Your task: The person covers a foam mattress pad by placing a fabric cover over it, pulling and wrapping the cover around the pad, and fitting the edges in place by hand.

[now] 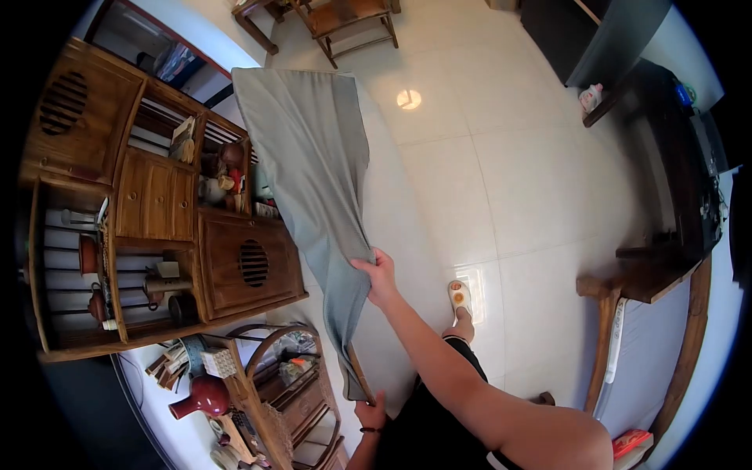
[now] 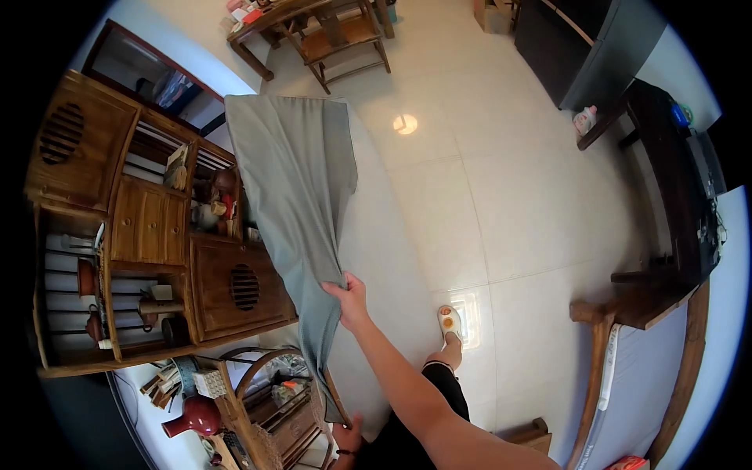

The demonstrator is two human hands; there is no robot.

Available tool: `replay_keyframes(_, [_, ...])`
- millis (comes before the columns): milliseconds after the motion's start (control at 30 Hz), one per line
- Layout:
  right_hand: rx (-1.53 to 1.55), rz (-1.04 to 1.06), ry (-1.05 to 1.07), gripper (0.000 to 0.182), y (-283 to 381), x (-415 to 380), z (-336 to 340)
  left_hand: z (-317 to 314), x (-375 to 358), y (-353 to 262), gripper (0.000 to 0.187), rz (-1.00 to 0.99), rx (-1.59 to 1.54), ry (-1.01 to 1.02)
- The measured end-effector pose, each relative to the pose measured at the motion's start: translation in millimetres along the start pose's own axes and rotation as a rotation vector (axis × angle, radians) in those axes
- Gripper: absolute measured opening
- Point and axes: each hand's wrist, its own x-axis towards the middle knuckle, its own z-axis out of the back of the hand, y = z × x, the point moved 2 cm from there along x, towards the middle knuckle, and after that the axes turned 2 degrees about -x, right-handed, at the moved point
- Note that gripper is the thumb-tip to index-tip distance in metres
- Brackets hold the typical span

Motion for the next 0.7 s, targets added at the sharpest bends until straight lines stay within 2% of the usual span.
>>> replay_keyframes(67, [0.072, -0.035, -0.022, 0.013, 4, -10, 9, -8, -6, -6, 0.054, -0.042, -0.038, -0.032])
replay_keyframes(133, [0.149, -0.085, -0.054, 0.014, 14, -24, 13, -8, -10, -10, 0.058, 0.022, 0.024, 0.038])
replay_keyframes(200, [0.466, -0.289, -0.081, 0.024, 32, -33, 11, -8, -11, -14, 0.064, 0.040, 0.030, 0.021])
replay_keyframes(233, [0.518, -0.283, 0.025, 0.034, 14, -27, 40, -8, -12, -16, 0.070, 0.055, 0.046, 0.009])
replay_keyframes(267, [0.516, -0.290, 0.021, 0.034, -1, -27, 62, -7, -12, -17, 0.070, 0.063, 0.046, 0.007])
replay_keyframes(333, [0.371, -0.631, -0.021, 0.038, -15, -26, 86, -14, -5, -25, 0.080, 0.005, -0.264, -0.057])
replay_keyframes(367, [0.363, -0.644, -0.024, 0.038, -15, -23, 92, -14, -3, -28, 0.086, 0.071, -0.218, -0.037])
replay_keyframes(400, [0.309, -0.673, 0.095, 0.039, -11, -19, 90, -13, -3, -41, 0.086, 0.086, -0.221, -0.045])
replay_keyframes(433, [0.256, -0.700, 0.221, 0.041, -4, -11, 82, -15, 0, -59, 0.086, 0.103, -0.053, 0.063])
replay_keyframes(467, [0.251, -0.716, 0.226, 0.041, 6, 5, 75, -20, 0, -70, 0.086, 0.119, 0.113, 0.169])
replay_keyframes(500, [0.159, -0.688, 0.292, 0.044, 22, 20, 61, -28, -2, -62, 0.079, 0.006, 0.078, 0.136])
replay_keyframes(567, [0.055, -0.658, 0.371, 0.047, 38, 42, 44, -34, -10, -81, 0.075, -0.003, 0.128, 0.119])
replay_keyframes(633, [-0.141, -0.511, 0.311, 0.053, 41, 62, 27, -44, -10, -95, 0.072, -0.017, 0.171, 0.094])
replay_keyframes(667, [-0.150, -0.524, 0.324, 0.053, 37, 70, 23, -47, -12, -96, 0.067, -0.044, 0.160, 0.102])
replay_keyframes(700, [-0.151, -0.478, 0.246, 0.051, 31, 74, 23, -47, -17, -102, 0.063, -0.064, 0.154, 0.114])
